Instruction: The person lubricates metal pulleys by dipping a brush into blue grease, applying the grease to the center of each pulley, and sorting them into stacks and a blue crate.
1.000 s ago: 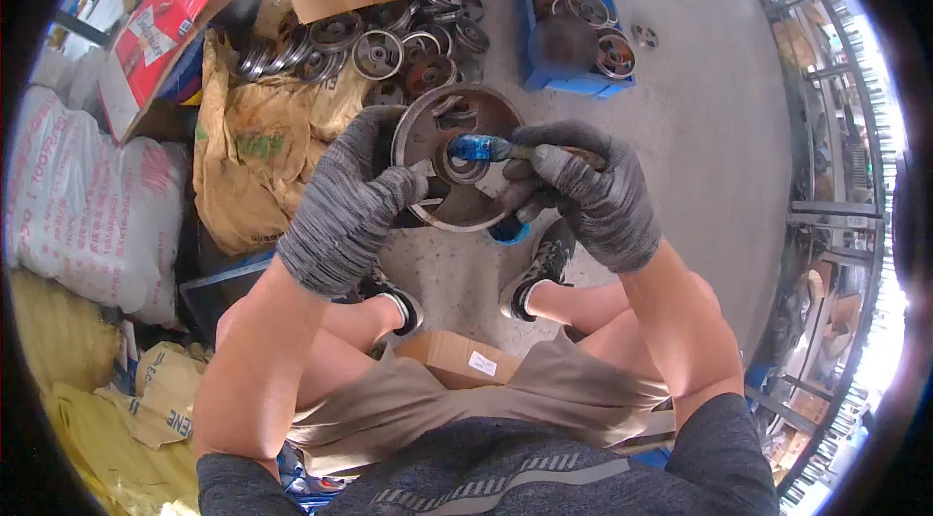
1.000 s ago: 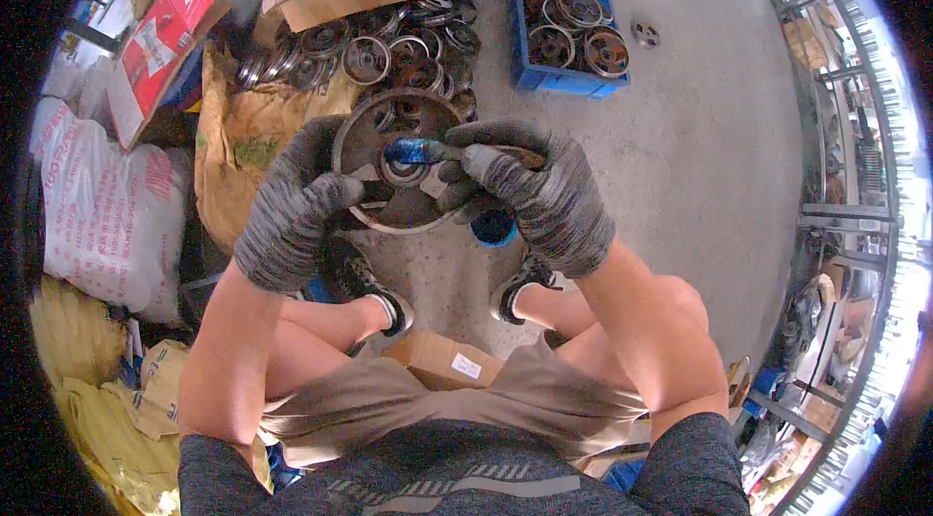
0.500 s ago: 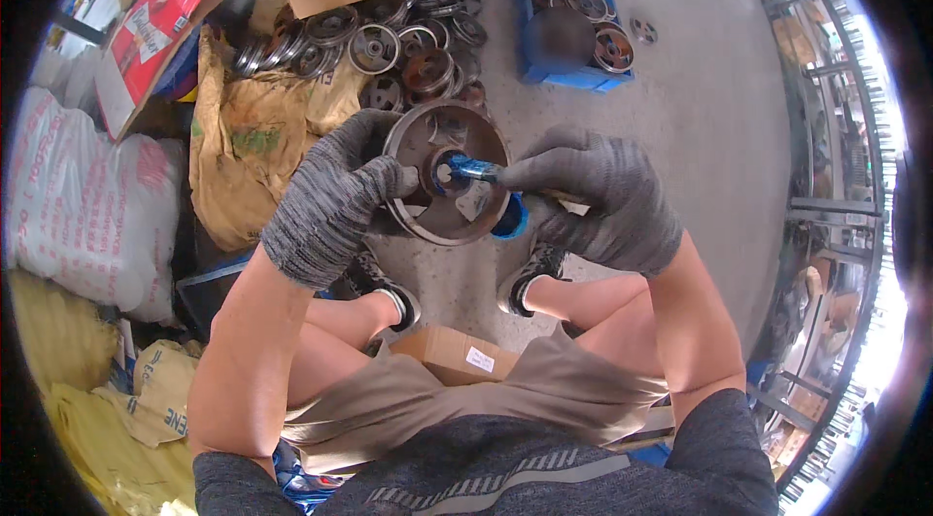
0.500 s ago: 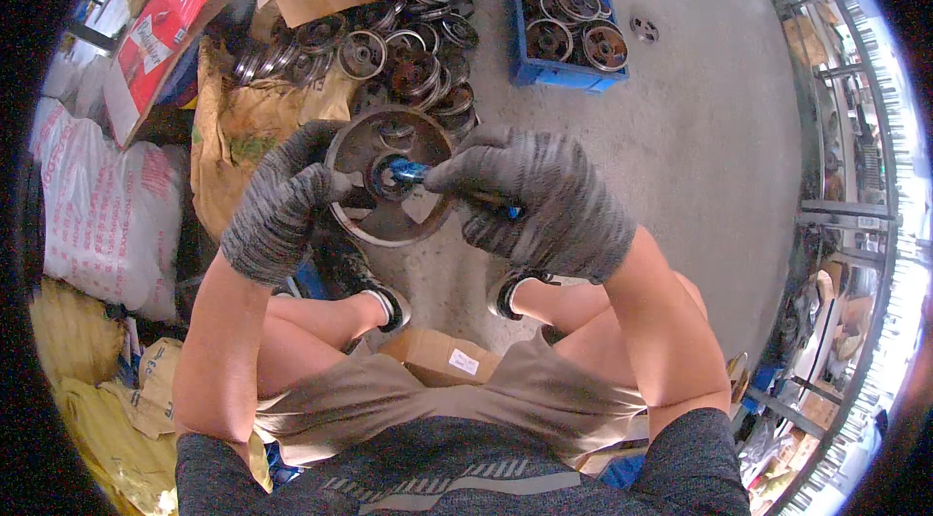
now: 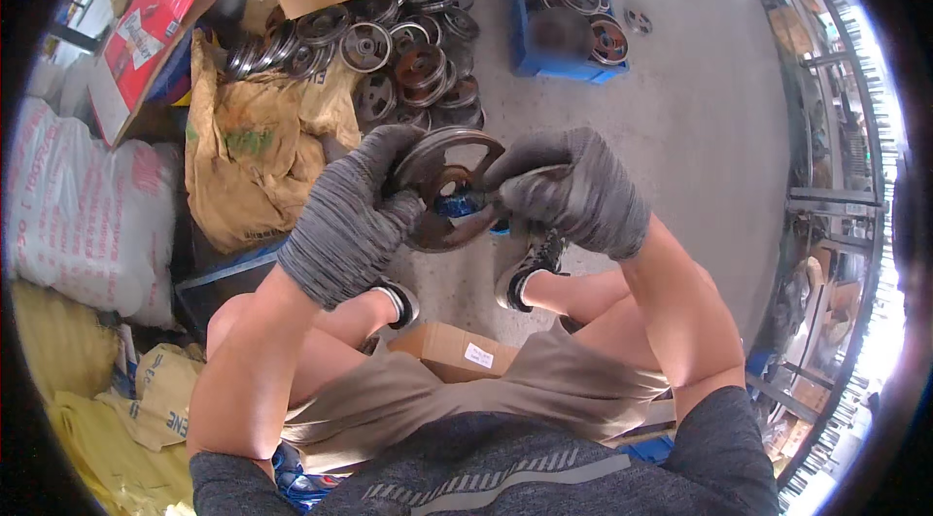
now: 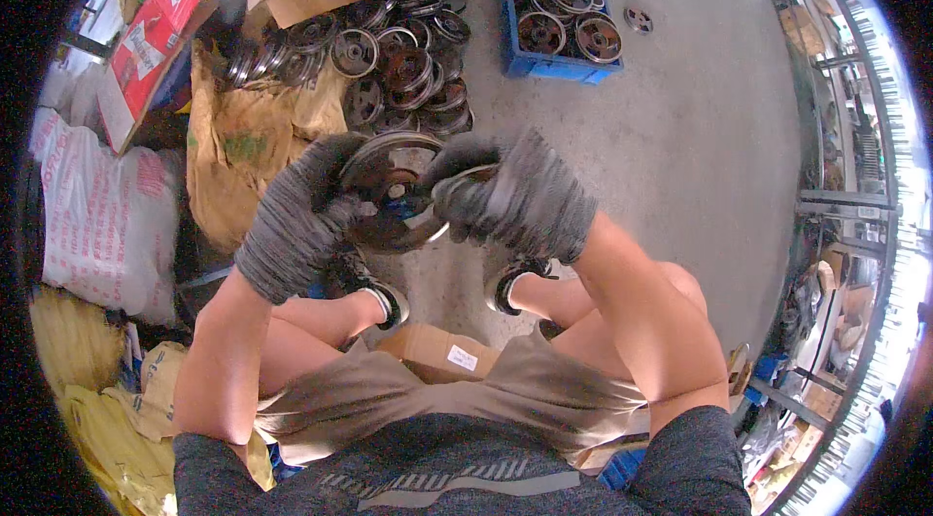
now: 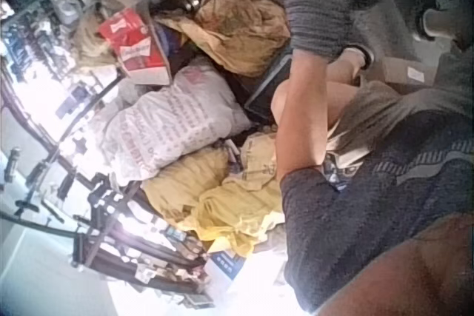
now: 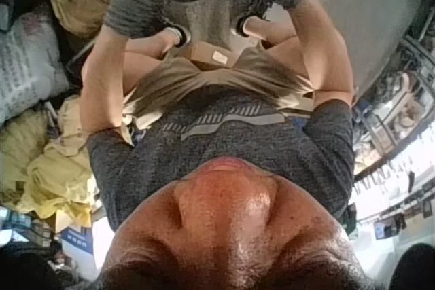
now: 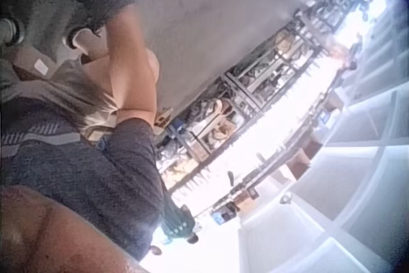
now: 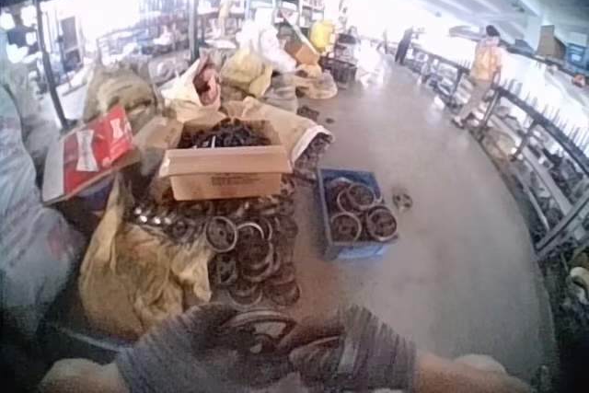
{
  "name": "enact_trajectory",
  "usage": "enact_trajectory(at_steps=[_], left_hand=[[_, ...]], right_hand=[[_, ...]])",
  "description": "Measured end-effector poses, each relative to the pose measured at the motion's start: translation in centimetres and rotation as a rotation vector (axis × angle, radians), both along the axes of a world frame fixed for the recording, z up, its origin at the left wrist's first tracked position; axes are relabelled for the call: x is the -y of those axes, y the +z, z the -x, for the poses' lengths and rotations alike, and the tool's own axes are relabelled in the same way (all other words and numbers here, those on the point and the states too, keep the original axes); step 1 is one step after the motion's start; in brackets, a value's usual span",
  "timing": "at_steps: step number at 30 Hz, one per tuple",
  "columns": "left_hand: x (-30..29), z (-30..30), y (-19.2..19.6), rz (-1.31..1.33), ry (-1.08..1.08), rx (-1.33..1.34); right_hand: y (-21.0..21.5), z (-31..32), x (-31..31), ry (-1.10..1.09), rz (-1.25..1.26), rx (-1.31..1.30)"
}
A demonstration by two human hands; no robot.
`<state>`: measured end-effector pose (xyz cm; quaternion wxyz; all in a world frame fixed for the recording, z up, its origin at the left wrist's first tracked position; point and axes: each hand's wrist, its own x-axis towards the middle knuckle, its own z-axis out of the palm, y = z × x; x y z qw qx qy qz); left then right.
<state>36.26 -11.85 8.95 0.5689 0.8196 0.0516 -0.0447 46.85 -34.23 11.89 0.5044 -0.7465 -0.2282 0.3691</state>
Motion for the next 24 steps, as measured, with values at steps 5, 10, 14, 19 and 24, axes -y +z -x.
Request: enact_trajectory(at_steps=[5, 10, 14, 19, 24], left_hand=[[-1.3, 0.2, 0.8, 0.318, 0.091, -0.102], [-1.9, -0.2, 0.4, 0.499, 0.126, -0.159], [-1.8, -0.6, -0.6, 0.542, 0.155, -0.234], [-1.1, -1.9, -1.6, 0.545, 0.199, -0.26], [0.6, -3.2, -2.8, 0.54, 0.232, -0.303]], right_hand=[[1.4, -0.6, 2.6, -0.312, -0.281, -0.373], [1.8, -2.2, 4.9, -0.384, -0.443, -0.332], [1.9, -2.2, 5.6, -0.339, -0.337, -0.275], [2.0, -2.1, 6.6, -0.257, -0.165, -0.226], [0.5, -2.2, 7.4, -0.049, 0.022, 0.116]])
